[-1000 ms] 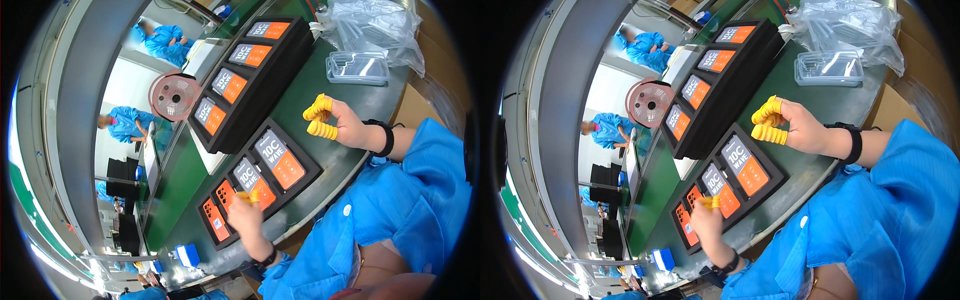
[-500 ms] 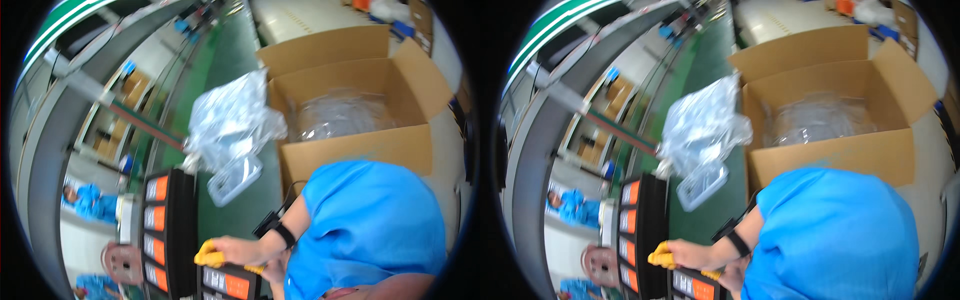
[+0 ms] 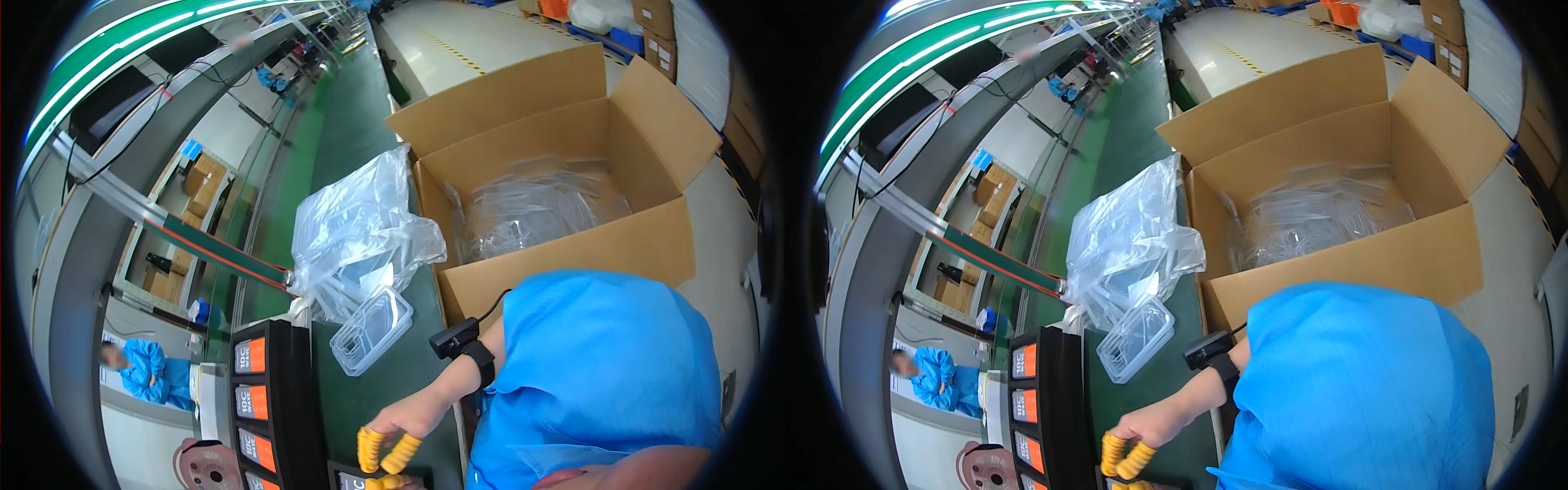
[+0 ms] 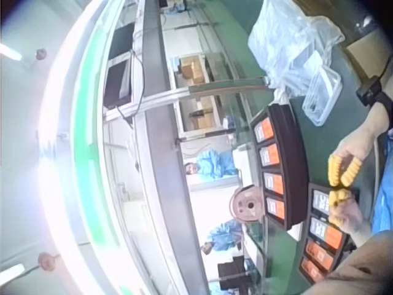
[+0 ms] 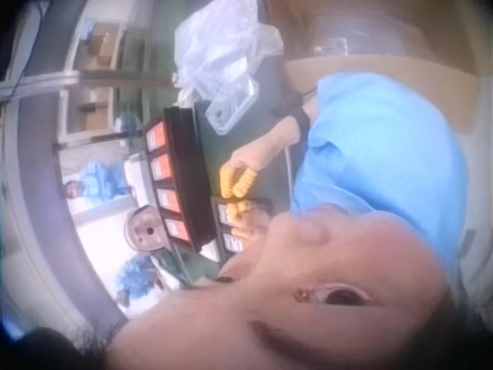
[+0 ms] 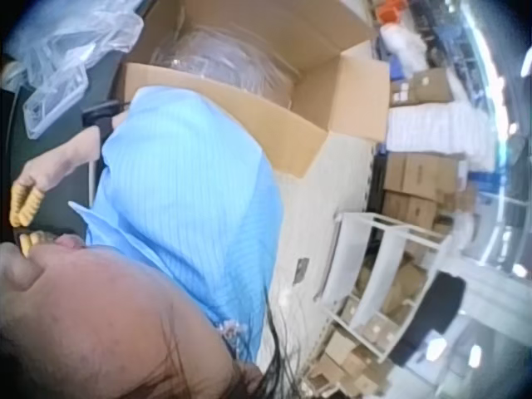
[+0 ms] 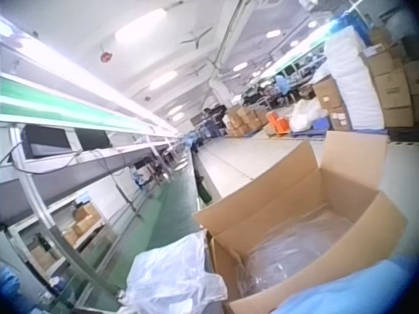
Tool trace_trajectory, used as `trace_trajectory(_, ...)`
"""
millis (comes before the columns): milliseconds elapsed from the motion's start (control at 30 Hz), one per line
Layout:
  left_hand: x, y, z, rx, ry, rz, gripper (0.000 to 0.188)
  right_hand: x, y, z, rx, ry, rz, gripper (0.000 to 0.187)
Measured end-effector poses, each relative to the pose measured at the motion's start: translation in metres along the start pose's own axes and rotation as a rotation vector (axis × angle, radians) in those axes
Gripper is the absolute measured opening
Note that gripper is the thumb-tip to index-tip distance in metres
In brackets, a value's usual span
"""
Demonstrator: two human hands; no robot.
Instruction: The recorder is packing mobile phones and clear plastic cases into bags and boxes at a factory workstation.
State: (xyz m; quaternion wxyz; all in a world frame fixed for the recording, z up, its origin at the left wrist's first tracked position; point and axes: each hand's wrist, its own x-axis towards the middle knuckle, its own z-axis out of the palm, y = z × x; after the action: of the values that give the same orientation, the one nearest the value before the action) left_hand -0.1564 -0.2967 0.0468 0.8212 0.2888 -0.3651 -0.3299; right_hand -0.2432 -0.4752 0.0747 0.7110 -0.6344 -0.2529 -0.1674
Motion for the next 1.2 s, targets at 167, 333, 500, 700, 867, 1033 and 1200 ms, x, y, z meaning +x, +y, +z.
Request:
trace_trajectory(167, 0.019, -0.013, 0.016, 0.450, -0.055, -0.190, 0.044, 0.005, 0.008, 0.008, -0.490, 0.063, -0.049, 0.043)
trace_trajectory(333, 0.021, -0.031, 0.020, 0.868, -0.134, -0.190, 0.041, 0.013, 0.026, 0.039, -0.370, 0.116, -0.087, 0.018)
trace_trajectory(500, 0.029, -0.036, 0.019, 1.068, -0.189, -0.143, 0.038, 0.015, 0.004, 0.044, -0.488, -0.068, -0.025, 0.020)
trace_trajectory(700, 0.028, -0.036, 0.020, 1.219, -0.256, -0.097, 0.034, 0.005, 0.030, 0.031, -0.365, 0.057, 0.008, 0.026)
trace_trajectory(867, 0.019, -0.032, 0.018, 1.331, -0.275, -0.066, 0.031, 0.005, 0.017, 0.026, 0.275, -0.057, 0.191, 0.032)
trace_trajectory(1033, 0.003, -0.016, 0.010, 1.419, -0.256, -0.023, 0.028, 0.004, 0.009, 0.035, 0.285, -0.137, 0.220, 0.034)
trace_trajectory(1200, -0.034, 0.021, 0.002, 1.513, -0.147, -0.021, 0.025, 0.006, 0.017, 0.042, 0.301, -0.283, 0.340, 0.030)
